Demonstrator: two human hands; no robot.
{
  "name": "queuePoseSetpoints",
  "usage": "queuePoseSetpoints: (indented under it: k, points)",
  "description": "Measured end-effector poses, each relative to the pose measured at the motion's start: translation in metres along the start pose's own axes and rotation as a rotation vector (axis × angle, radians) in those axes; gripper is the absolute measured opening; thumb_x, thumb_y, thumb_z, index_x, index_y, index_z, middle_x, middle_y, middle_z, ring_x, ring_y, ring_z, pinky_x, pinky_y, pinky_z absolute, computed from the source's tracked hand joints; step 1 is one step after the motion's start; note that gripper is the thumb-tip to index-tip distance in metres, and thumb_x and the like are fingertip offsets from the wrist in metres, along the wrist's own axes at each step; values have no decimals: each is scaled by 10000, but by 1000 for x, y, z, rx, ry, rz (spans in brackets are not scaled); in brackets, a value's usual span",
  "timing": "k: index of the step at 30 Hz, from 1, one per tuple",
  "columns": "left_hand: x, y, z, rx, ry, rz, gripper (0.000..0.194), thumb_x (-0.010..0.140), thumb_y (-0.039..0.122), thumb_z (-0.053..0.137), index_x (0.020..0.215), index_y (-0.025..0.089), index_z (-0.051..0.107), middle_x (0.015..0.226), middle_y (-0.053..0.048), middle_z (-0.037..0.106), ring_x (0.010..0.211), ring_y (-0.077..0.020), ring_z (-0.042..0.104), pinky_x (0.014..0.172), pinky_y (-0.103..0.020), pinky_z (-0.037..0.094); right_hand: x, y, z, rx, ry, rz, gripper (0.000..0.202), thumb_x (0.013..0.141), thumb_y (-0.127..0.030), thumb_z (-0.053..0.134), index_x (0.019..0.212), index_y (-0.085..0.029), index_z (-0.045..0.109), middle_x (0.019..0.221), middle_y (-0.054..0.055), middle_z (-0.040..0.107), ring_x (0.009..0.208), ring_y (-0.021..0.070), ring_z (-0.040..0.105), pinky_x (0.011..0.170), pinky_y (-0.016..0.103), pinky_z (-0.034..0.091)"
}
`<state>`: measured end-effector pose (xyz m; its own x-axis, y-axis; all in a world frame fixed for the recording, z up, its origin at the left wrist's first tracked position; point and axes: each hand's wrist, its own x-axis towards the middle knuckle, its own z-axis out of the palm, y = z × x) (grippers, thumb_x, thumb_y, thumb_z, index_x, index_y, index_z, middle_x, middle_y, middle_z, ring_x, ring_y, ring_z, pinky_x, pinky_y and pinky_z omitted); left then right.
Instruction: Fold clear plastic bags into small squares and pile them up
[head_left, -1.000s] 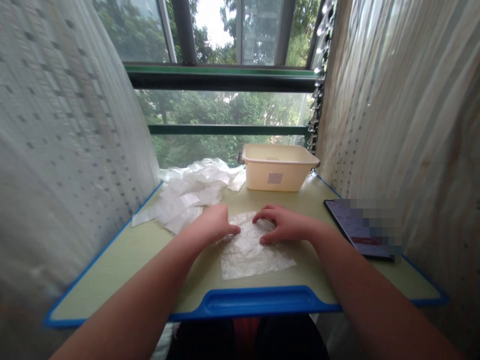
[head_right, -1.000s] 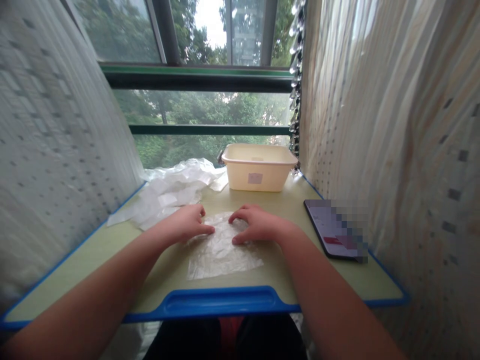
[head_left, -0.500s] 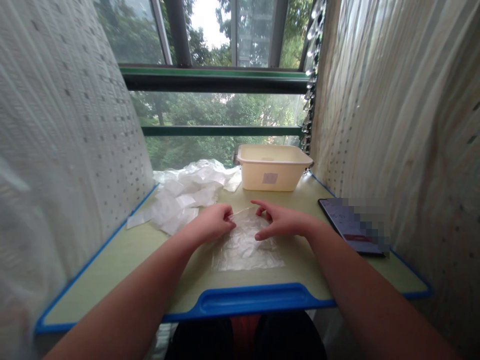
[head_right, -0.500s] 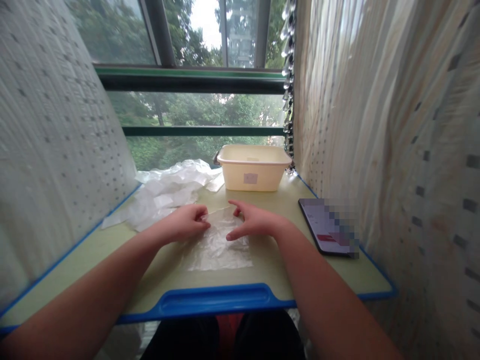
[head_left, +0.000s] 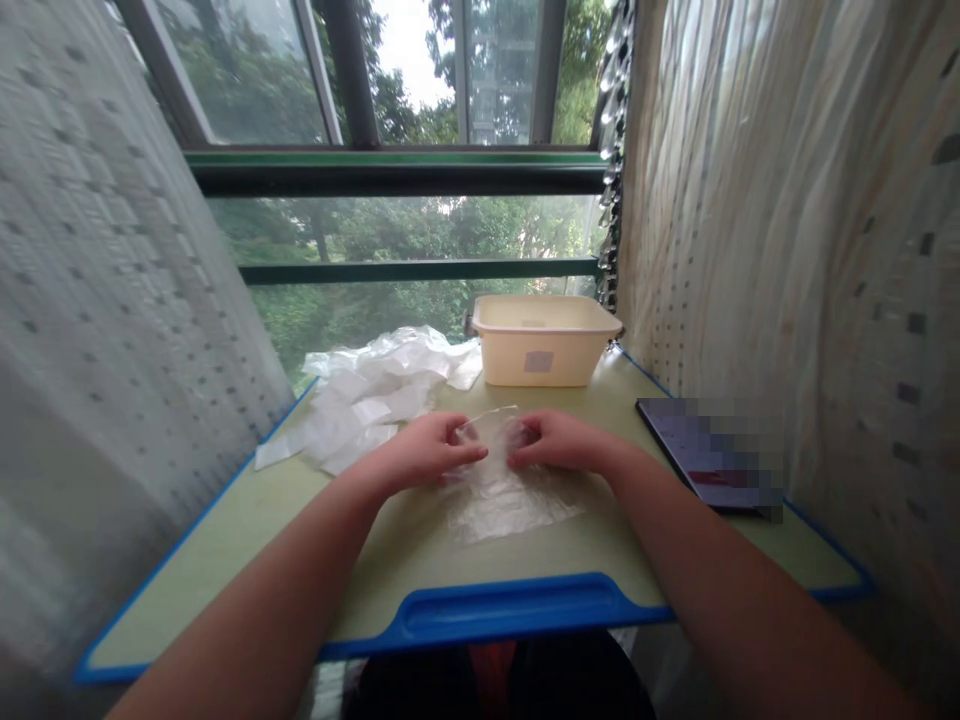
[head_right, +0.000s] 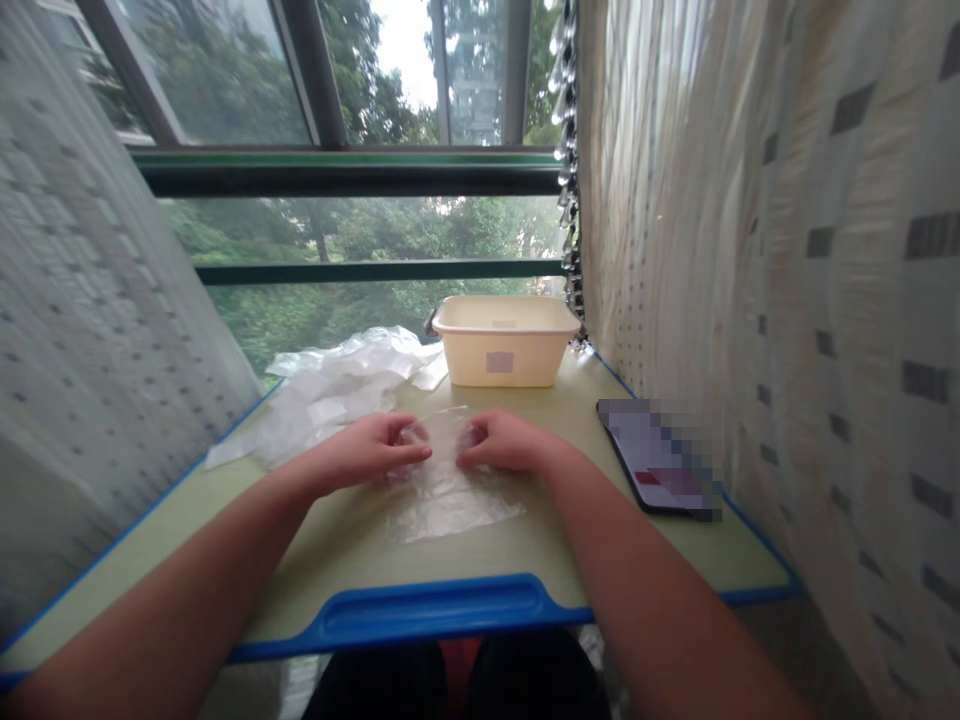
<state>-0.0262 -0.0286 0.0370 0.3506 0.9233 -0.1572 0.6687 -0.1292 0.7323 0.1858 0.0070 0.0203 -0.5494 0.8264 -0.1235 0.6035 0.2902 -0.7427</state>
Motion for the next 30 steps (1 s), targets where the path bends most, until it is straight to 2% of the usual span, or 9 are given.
queuePoseSetpoints:
  k: [4, 9, 13, 17, 20, 25, 30]
  points:
    - [3, -4, 1, 64, 65, 86, 273, 705, 397, 552, 884, 193, 585, 667, -2, 643, 567, -149, 601, 522, -242, 453, -3, -5, -4, 35, -45, -34, 383, 617, -354, 678, 950, -168, 642, 796, 14, 648, 696, 146, 568, 602, 231, 419]
    - [8, -9, 3, 142, 151, 135, 193, 716, 355, 534, 793, 193, 604, 639, 6, 646, 579, -151, 603, 536, -236, 433, -4, -3, -7, -9, -44, -73, 506, 601, -290, 688, 1090, -198, 592, 783, -9, 630, 692, 135, 553, 621, 233, 417]
    - [8, -8, 3, 113, 136, 140, 197, 727, 353, 521, 783, 186, 609, 653, 4, 641, 558, -137, 595, 526, -225, 428, -3, 1, -5, 15, -80, -59, 403, 609, -260, 671, 1001, -185, 619, 744, -7, 620, 650, 129, 546, 579, 227, 414]
    - [4, -5, 1, 170, 134, 170, 288, 728, 449, 519, 803, 187, 615, 656, -2, 634, 581, -149, 584, 515, -229, 408, -2, 1, -4, 9, -43, -63, 254, 636, -285, 644, 855, -155, 637, 695, -2, 601, 610, 123, 529, 529, 214, 391]
    - [3, -5, -1, 202, 139, 172, 323, 692, 464, 562, 845, 183, 609, 643, 0, 627, 583, -159, 576, 510, -234, 400, -1, 1, -5, 11, -12, -72, 271, 656, -327, 626, 864, -155, 646, 643, -16, 566, 568, 108, 495, 493, 205, 356]
    - [4, -9, 0, 182, 141, 186, 241, 681, 366, 592, 843, 189, 608, 688, -5, 652, 634, -162, 603, 568, -237, 426, -2, 0, -5, 45, -11, -53, 266, 663, -357, 617, 814, -142, 650, 643, -14, 573, 561, 102, 484, 488, 205, 346]
    - [9, -11, 2, 220, 180, 210, 172, 682, 308, 590, 799, 186, 619, 686, -6, 657, 644, -163, 601, 580, -238, 424, -3, 0, -6, 67, -62, -63, 329, 631, -336, 657, 914, -170, 639, 672, -21, 590, 586, 105, 502, 524, 207, 369]
